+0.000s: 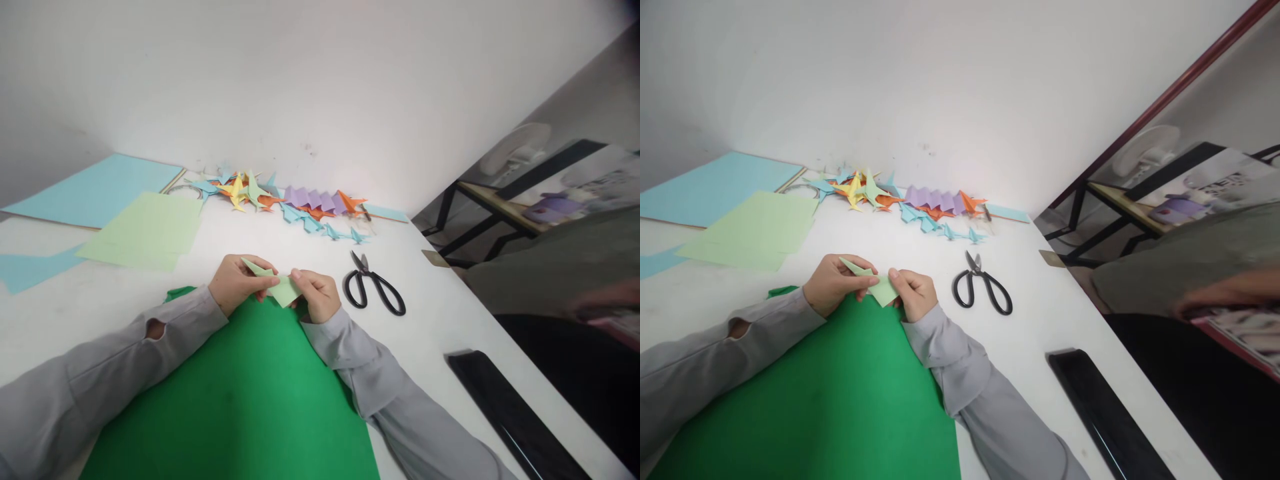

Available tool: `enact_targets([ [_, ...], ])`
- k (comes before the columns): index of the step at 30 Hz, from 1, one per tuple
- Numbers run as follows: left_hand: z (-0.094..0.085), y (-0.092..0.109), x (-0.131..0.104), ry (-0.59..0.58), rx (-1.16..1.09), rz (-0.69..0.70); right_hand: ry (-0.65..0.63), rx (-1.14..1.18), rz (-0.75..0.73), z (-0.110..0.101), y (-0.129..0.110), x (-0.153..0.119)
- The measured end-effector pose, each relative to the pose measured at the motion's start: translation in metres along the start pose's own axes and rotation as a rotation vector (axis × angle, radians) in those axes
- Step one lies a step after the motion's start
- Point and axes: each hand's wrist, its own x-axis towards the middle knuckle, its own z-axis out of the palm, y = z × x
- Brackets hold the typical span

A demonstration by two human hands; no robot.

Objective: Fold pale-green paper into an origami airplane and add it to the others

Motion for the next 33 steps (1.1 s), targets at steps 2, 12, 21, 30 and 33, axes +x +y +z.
enact_targets([
  [2,-0.0002,-0.0004,-0.0003,0.002,-0.005,0.003,0.011,-0.017,-0.006,0.0007,0.0,-0.0001],
  [12,-0.0002,-0.0003,0.0002,0.006,-0.008,0.003,0.01,-0.087,-0.024,0.0018,0.002,-0.0006],
  [21,0.0002,0.0009,0.0004,-0.018,0.015,-0.034,-0.054,-0.235,-0.167,0.0004,0.0044,0.0017],
  [30,-0.001,-0.0015,-0.0004,-0.061,-0.005,-0.017,-0.055,-0.229,-0.169,-0.0005,0.0066,0.003],
  [33,-0.0025,-0.0031,0.0004,-0.049,-0.023,-0.005,-0.084,-0.177,-0.14,0.0,0.0041,0.0013],
])
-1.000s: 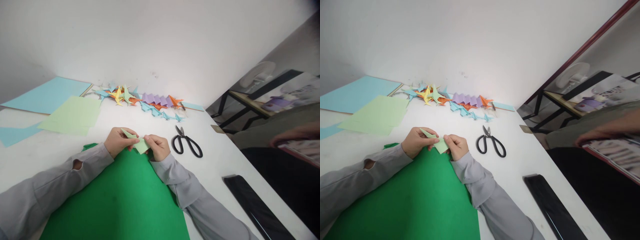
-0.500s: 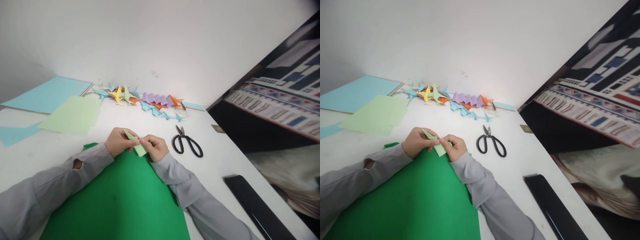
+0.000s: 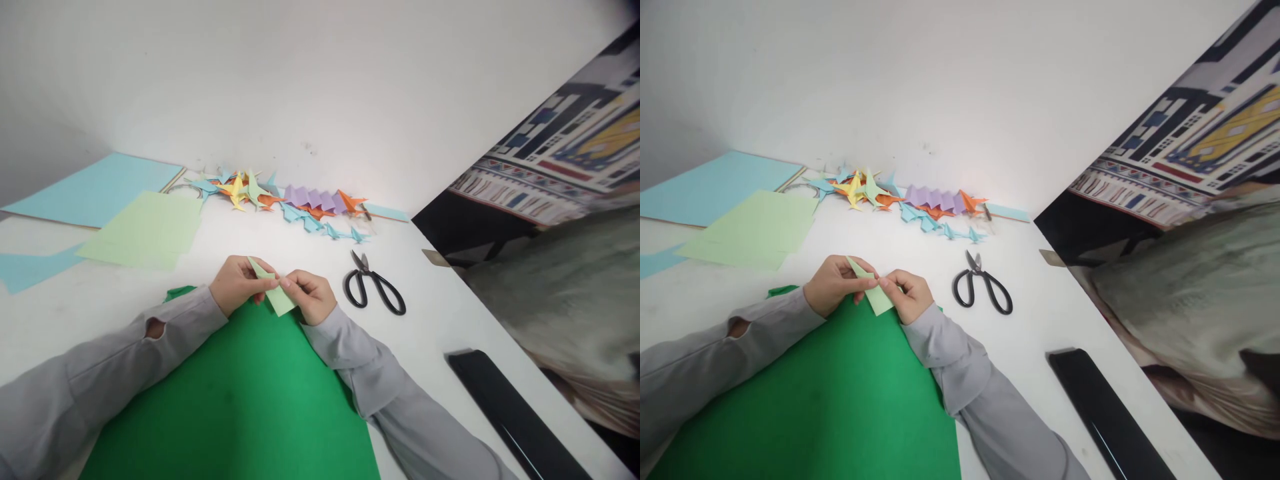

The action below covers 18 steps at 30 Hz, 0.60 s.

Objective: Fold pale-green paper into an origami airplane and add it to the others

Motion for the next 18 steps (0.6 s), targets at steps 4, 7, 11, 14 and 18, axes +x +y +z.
enact_targets([
  [4,-0.002,-0.0023,0.0012,-0.016,-0.012,0.023,-0.02,0.032,0.089,0.0011,-0.0012,-0.0019],
  [7,-0.0014,-0.0014,0.0013,-0.028,-0.002,0.02,-0.007,-0.004,0.098,0.0008,-0.0005,-0.002],
  [11,0.0012,0.0025,0.0005,-0.023,0.042,-0.003,0.008,-0.02,0.065,-0.0001,-0.0027,-0.0019],
  [14,0.0017,0.0037,0.0003,-0.001,0.041,-0.001,0.008,0.016,0.112,0.0006,-0.0056,-0.0028],
  [18,0.0006,0.0022,0.0008,0.017,0.006,0.014,-0.016,0.151,0.201,0.0025,-0.0055,-0.0032],
])
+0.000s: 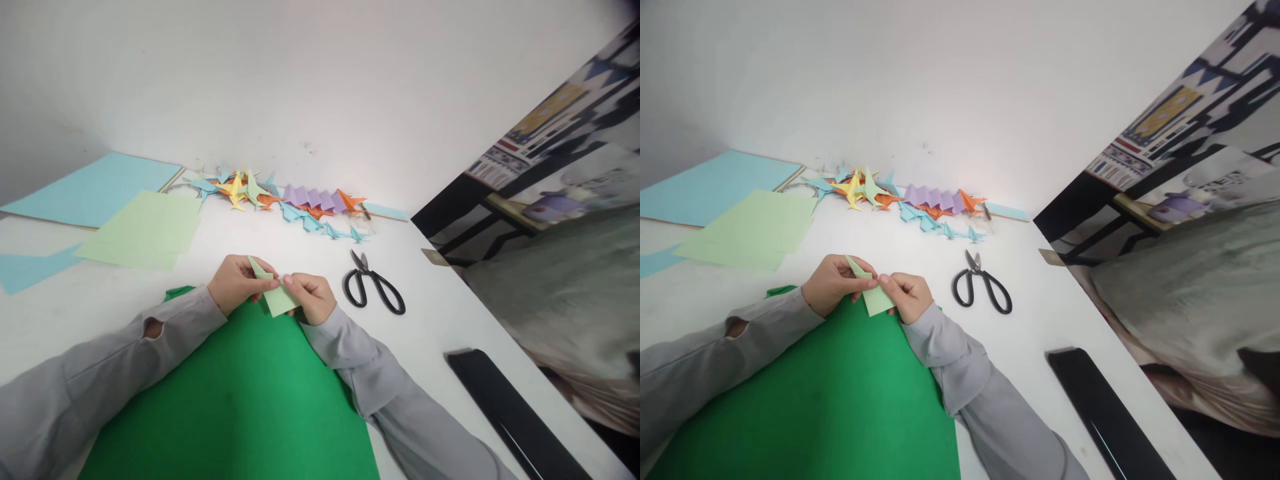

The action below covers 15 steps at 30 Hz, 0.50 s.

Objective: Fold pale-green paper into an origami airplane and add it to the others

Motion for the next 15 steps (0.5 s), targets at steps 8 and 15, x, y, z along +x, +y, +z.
enact_targets([
  [8,-0.0001,-0.0019,0.001,0.032,-0.033,0.008,-0.017,-0.008,0.017,-0.0021,0.0039,0.0028],
  [15,0.0001,-0.0022,0.0,0.025,0.011,0.003,-0.054,-0.055,-0.043,-0.0007,0.004,0.0017],
])
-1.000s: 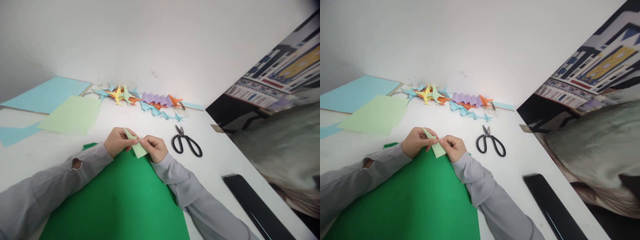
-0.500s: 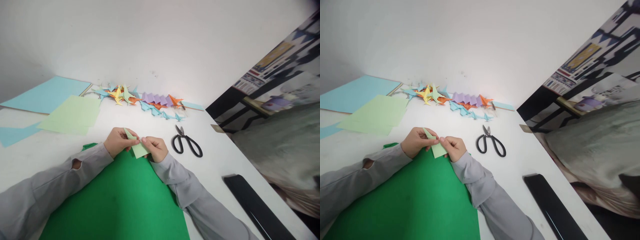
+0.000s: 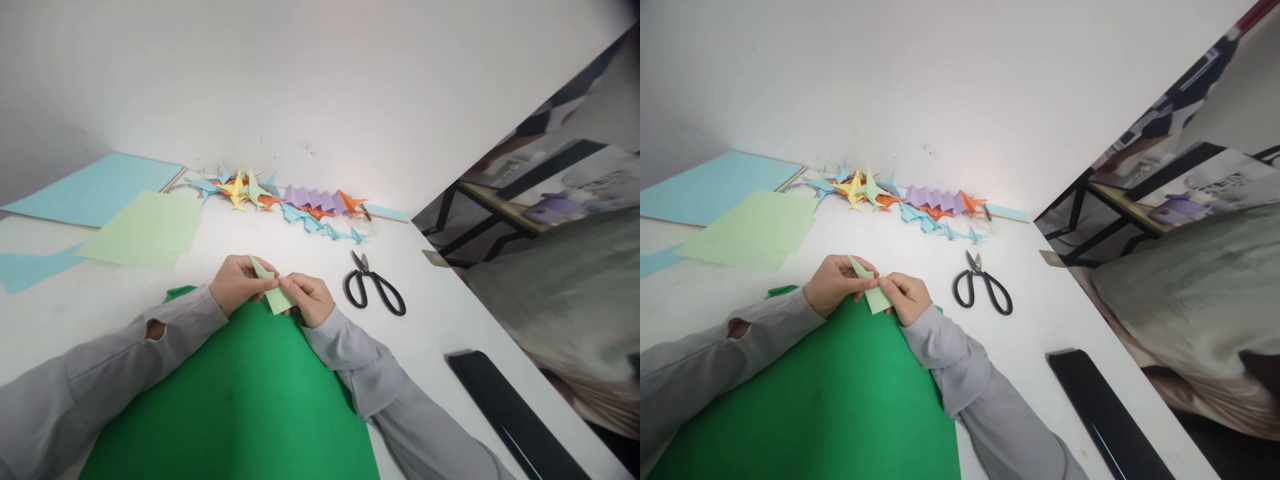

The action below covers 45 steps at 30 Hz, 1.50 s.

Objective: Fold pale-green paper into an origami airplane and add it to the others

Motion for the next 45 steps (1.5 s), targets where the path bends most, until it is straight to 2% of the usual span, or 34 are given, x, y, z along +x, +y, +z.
enact_targets([
  [5,0.0006,0.0008,-0.0004,0.012,0.057,0.007,0.008,-0.038,0.006,0.0012,0.0016,-0.0001],
  [13,-0.0013,-0.0005,0.0007,-0.016,0.039,-0.003,0.075,-0.184,-0.069,0.0023,-0.003,-0.0035],
  [22,0.0,0.0028,0.0007,0.001,-0.138,-0.106,0.162,-0.067,-0.006,0.0007,-0.0061,-0.0033],
  [26,0.0003,0.0045,0.0008,-0.009,-0.162,-0.129,0.15,-0.047,-0.002,0.0005,-0.0069,-0.0031],
  [32,-0.0004,0.0008,0.0012,0.008,-0.108,-0.086,0.08,0.022,0.018,0.0026,-0.0071,-0.0027],
  [38,-0.0003,-0.0006,0.001,-0.031,-0.069,-0.044,0.062,-0.026,-0.007,0.0032,-0.0044,-0.0019],
  [45,-0.0014,-0.0022,0.0015,-0.011,0.024,-0.005,0.006,-0.133,-0.052,0.0017,-0.0005,-0.0017],
])
